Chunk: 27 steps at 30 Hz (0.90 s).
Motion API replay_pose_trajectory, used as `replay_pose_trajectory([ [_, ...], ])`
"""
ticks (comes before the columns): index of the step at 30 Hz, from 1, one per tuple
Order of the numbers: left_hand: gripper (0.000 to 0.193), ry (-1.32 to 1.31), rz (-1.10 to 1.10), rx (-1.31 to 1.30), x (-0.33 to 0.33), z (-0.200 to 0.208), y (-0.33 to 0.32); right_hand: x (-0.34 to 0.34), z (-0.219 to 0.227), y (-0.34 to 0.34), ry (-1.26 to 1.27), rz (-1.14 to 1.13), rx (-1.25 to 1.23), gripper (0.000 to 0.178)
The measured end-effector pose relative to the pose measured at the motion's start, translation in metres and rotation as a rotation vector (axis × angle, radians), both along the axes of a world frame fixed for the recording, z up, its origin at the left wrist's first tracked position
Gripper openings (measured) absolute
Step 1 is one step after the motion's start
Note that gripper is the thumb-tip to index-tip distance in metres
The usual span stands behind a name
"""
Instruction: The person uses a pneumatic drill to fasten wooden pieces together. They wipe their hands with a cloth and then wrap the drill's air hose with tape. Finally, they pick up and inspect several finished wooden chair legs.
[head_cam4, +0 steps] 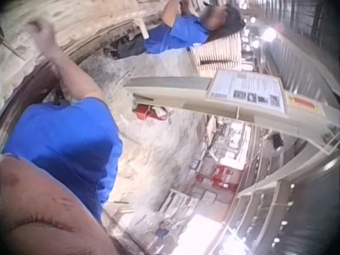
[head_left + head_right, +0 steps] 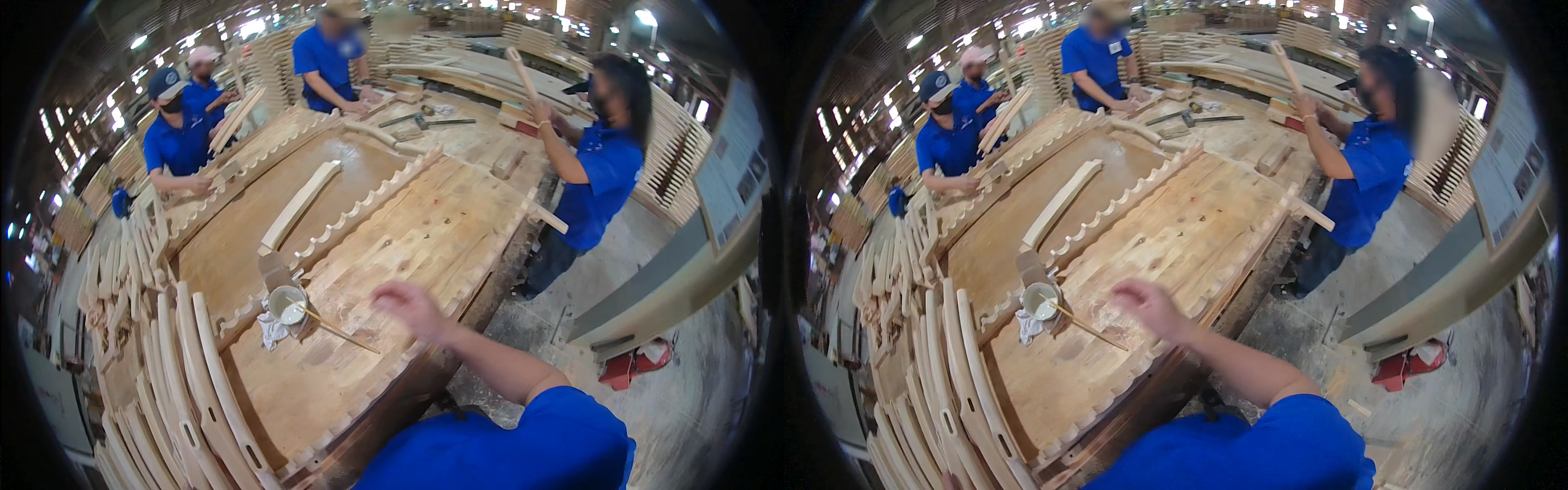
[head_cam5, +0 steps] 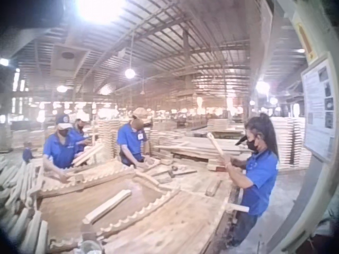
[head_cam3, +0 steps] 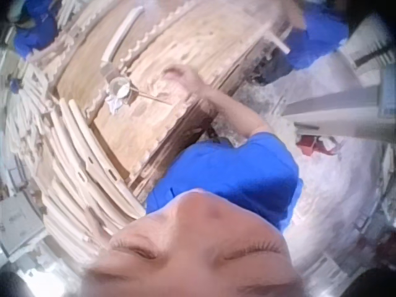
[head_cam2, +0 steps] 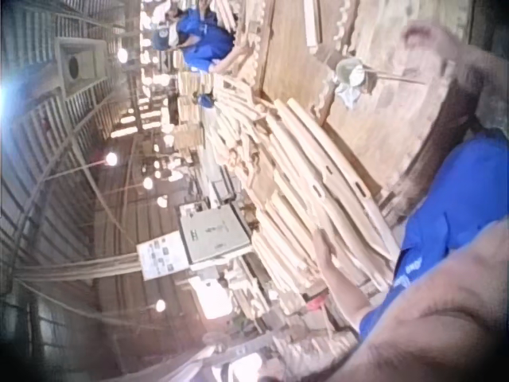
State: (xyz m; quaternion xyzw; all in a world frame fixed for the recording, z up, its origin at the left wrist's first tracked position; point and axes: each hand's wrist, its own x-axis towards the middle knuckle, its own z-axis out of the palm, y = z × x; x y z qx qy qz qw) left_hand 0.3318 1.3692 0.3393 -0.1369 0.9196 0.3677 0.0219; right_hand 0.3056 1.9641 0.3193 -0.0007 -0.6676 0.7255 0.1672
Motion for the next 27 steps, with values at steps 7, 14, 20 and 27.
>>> replay_pose_trajectory([
  [7,0.043,0.299,0.102,-0.031,0.021,0.030,0.036,0.043,-0.018,0.156,0.017,-0.492,0.253,0.012],
  [14,0.044,0.087,-0.308,0.537,0.121,0.026,0.238,0.029,-0.018,0.178,0.105,-0.388,0.190,0.008],
  [20,0.046,-0.394,-0.340,0.524,0.164,-0.041,0.296,0.018,0.005,0.102,0.111,0.209,0.172,0.010],
  [27,0.051,-0.151,0.210,1.075,0.186,-0.093,0.281,-0.031,0.082,-0.009,0.394,0.820,0.506,0.011],
])
